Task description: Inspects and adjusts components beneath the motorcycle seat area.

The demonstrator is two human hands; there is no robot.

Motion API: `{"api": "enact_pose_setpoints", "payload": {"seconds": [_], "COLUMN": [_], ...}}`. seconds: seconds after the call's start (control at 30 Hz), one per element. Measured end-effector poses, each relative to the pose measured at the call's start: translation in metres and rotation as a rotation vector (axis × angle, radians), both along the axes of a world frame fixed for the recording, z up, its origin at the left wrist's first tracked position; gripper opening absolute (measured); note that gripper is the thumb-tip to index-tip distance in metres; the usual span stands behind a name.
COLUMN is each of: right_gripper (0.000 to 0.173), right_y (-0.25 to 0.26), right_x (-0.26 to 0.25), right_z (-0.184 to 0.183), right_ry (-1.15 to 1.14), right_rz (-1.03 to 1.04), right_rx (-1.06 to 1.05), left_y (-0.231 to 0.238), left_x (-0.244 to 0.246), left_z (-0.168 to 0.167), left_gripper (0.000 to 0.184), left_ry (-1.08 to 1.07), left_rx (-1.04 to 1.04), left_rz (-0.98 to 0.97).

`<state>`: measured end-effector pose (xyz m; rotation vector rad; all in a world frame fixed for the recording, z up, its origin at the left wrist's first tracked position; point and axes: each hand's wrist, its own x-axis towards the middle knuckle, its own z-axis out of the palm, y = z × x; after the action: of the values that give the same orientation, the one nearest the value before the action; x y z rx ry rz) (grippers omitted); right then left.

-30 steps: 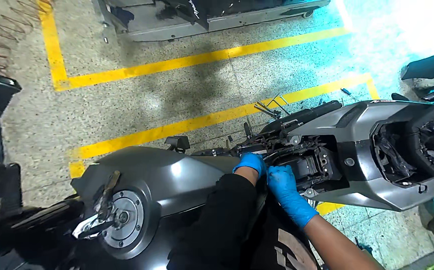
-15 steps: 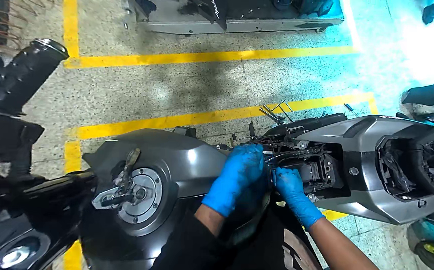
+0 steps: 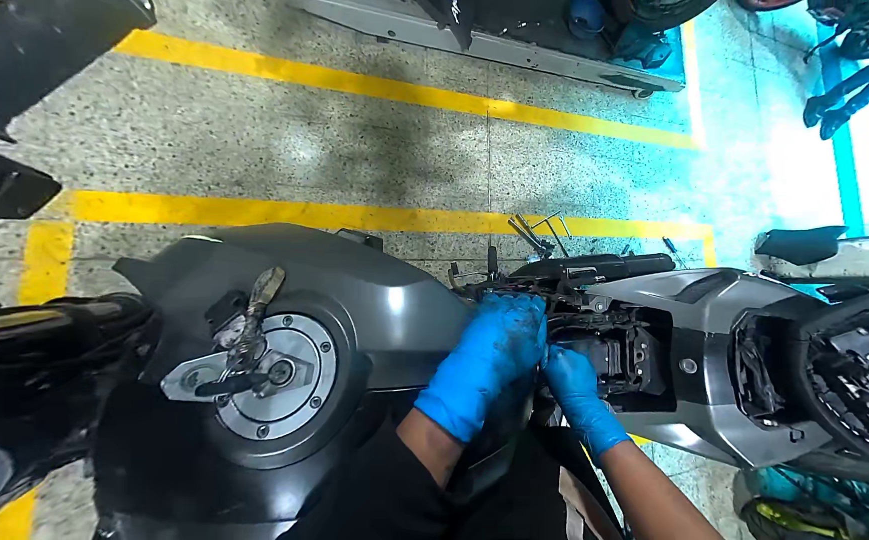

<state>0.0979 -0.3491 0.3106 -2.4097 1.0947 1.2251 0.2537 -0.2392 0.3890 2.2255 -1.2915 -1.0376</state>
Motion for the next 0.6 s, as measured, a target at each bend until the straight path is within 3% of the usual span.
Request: {"api": "enact_pose_setpoints", "payload": {"seconds": [0.33,0.5,0.6], "right_gripper": [0.050,0.061,0.055], "right_y": [0.002,-0.008,-0.012], "right_x": [-0.004,0.011,0.018], "right_z": [0.001,0.015,0.011], "right_ry": [-0.028,0.062,0.086], "right_rz": [0.084,-0.051,-0.116], "right_rx": [-0.009,0.033,0.066], "left_y": [-0.002,-0.002,-0.001], "left_x": [0.001,0.001,-0.001], "left_z": [0.006,0.009,0.010], "left_gripper": [0.043,0.044,0.044], "left_ry": [0.055,0.068,0.060], "left_rx": [0.057,0.073,0.047], "left_rz": [-0.020,-0.040,-0.040]}}
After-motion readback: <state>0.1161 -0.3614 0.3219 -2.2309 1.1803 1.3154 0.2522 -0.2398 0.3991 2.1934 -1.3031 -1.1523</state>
